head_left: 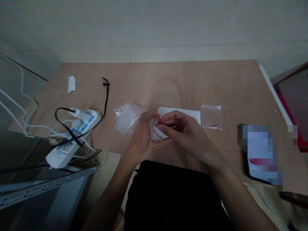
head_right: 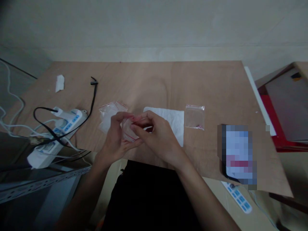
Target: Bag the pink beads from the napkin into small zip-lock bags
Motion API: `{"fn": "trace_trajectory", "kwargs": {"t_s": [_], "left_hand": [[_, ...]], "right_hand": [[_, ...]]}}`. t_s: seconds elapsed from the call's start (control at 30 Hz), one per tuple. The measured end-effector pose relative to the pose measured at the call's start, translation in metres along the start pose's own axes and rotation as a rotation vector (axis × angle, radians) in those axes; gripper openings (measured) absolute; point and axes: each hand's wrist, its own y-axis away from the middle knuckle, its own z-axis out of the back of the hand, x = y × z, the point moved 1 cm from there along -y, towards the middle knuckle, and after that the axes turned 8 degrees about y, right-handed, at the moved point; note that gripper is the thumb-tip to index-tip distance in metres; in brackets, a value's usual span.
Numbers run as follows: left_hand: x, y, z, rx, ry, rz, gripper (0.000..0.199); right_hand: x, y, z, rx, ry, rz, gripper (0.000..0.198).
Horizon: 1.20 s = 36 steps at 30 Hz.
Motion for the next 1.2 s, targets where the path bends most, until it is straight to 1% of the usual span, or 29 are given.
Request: {"fn": "trace_trajectory", "kwargs": {"t_s": [0.1,0.17,0.23,0.3,0.33,0.4,0.43,0.53,0.6,0.67,0.8,0.87,0.9,0.97,1.0,1.03,1.07,1.1,1.2], "left_hand": [[0.0,0.0,-0.002,0.022,-0.002,-0.012,0.066],[-0.001,0.0,-0.004,0.041,-0.027,0.012,0.067],[-0.004,0.0,-0.005,0.024,-0.053,0.026,0.07],[-0.008,0.0,-0.005,-0.005,-0.081,0.032,0.073],[-0.011,0.0,-0.005,-0.013,-0.097,0.034,0.073],[-0.017,-0.002,-0.005,-0.001,-0.131,0.036,0.07],[-0.019,-0.003,-0.006,0.02,-0.15,0.033,0.067],[-0.025,-0.007,-0.007,0.124,-0.205,0.029,0.059],[-0.027,-0.008,-0.009,0.174,-0.232,0.033,0.058],[-0.028,-0.007,-0.011,0.178,-0.25,0.053,0.056],[-0.029,-0.002,-0.016,0.166,-0.256,0.14,0.042],[-0.028,0.001,-0.016,0.129,-0.23,0.164,0.034],[-0.027,0.002,-0.016,0.094,-0.222,0.167,0.031],[-0.024,0.005,-0.013,0.011,-0.228,0.158,0.029],[-0.022,0.007,-0.011,-0.023,-0.24,0.148,0.031],[-0.019,0.008,-0.009,-0.044,-0.251,0.139,0.034],[-0.017,0.01,-0.008,-0.052,-0.257,0.13,0.036],[-0.015,0.011,-0.007,-0.054,-0.256,0.125,0.038],[-0.009,0.015,-0.008,-0.063,-0.233,0.156,0.046]], "right_hand": [[-0.005,0.004,-0.004,0.1,-0.162,-0.095,0.027],[-0.007,0.006,-0.006,0.091,-0.191,-0.098,0.027],[-0.009,0.007,-0.006,0.005,-0.106,-0.038,0.02],[-0.008,0.009,-0.004,-0.055,0.057,0.062,0.005],[-0.008,0.009,-0.002,-0.062,0.147,0.111,0.005],[-0.005,0.01,0.003,-0.036,0.307,0.19,0.02],[-0.003,0.01,0.006,-0.012,0.364,0.211,0.023],[0.0,0.008,0.014,0.069,0.473,0.204,0.017],[0.001,0.006,0.018,0.104,0.538,0.184,0.026],[0.001,0.006,0.019,0.113,0.589,0.19,0.029],[-0.001,0.013,0.018,0.105,0.623,0.21,0.023],[-0.003,0.016,0.023,0.072,0.621,0.263,0.018],[-0.006,0.017,0.028,0.015,0.626,0.288,0.016],[-0.015,0.017,0.042,-0.159,0.677,0.28,0.016],[-0.021,0.016,0.049,-0.243,0.717,0.25,0.018],[-0.029,0.015,0.056,-0.298,0.762,0.213,0.019],[-0.036,0.013,0.061,-0.315,0.803,0.183,0.02],[-0.043,0.011,0.064,-0.299,0.836,0.169,0.02],[-0.061,0.004,0.06,-0.21,0.894,0.175,0.02]]}}
